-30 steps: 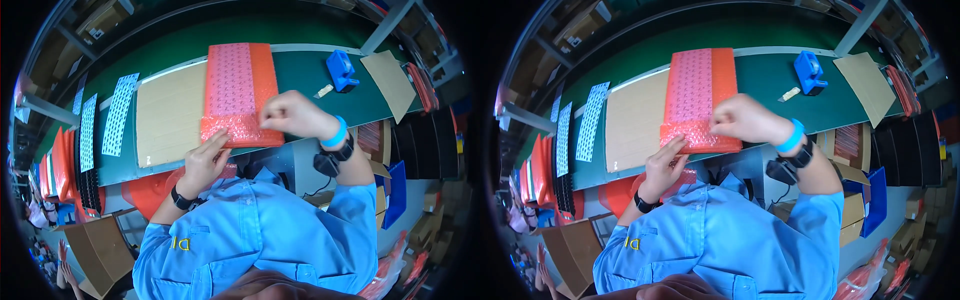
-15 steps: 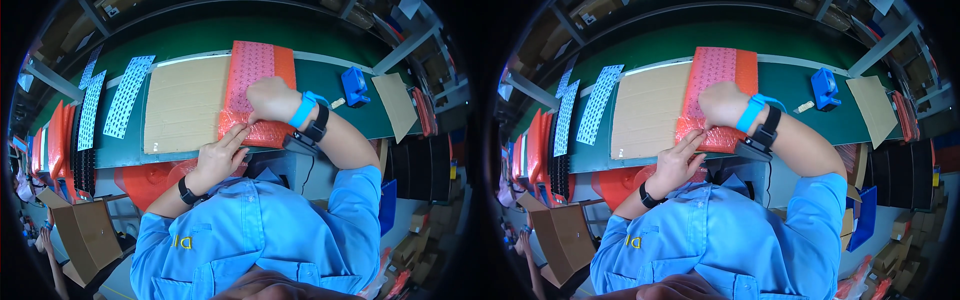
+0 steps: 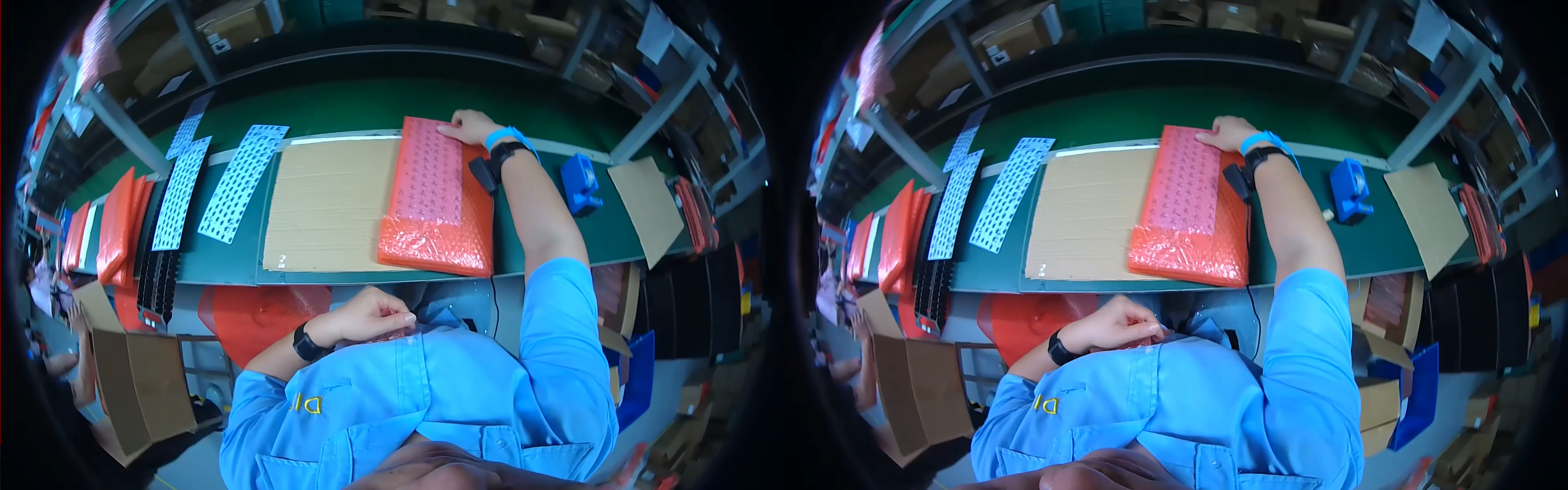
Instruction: The person wraps circuit boards in red bubble wrap sleeves, stacking them and folding the wrap over the stack. They repeat this process multiple times, occasionally using tape to secure the packages before setting them aside.
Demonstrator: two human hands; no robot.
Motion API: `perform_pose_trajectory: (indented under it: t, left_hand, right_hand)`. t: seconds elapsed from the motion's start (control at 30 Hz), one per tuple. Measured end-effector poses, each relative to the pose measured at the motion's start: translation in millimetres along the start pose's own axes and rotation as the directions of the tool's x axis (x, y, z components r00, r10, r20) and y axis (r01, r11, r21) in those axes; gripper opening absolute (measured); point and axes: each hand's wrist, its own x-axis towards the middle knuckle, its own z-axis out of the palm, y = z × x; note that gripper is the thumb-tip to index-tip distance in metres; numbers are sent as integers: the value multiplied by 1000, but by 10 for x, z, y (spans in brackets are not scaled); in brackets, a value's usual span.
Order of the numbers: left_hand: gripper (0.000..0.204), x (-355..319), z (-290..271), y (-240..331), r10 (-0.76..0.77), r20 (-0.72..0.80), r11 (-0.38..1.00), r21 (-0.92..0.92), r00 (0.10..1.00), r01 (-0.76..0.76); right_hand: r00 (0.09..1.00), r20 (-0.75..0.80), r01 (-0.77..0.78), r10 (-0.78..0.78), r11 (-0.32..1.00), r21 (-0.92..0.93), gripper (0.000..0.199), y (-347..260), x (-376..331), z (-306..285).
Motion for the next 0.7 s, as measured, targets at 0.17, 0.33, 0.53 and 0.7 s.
perform_pose_trajectory:
  t: [0.17, 0.33, 0.53, 0.7]
  left_hand:
    - [38, 62, 345, -396, -211, -39, 841, -516, 977, 161]
    - [41, -250, 282, -50, -100, -477, 748, -615, 873, -251]
    - [44, -903, -175, 156, -383, -728, 670, -643, 569, -372]
    - [60, -1321, -385, 0, 230, -833, 970, 153, 504, -190]
  right_hand:
    - [996, 67, -58, 62, 996, -63, 91, -261, -226, -5]
    - [982, 182, 44, -49, 998, 34, 70, -359, -682, 125]
    - [949, 140, 172, -282, 837, 520, 35, -449, -665, 292]
    - [869, -165, 371, -466, 394, 841, 47, -943, -1047, 642]
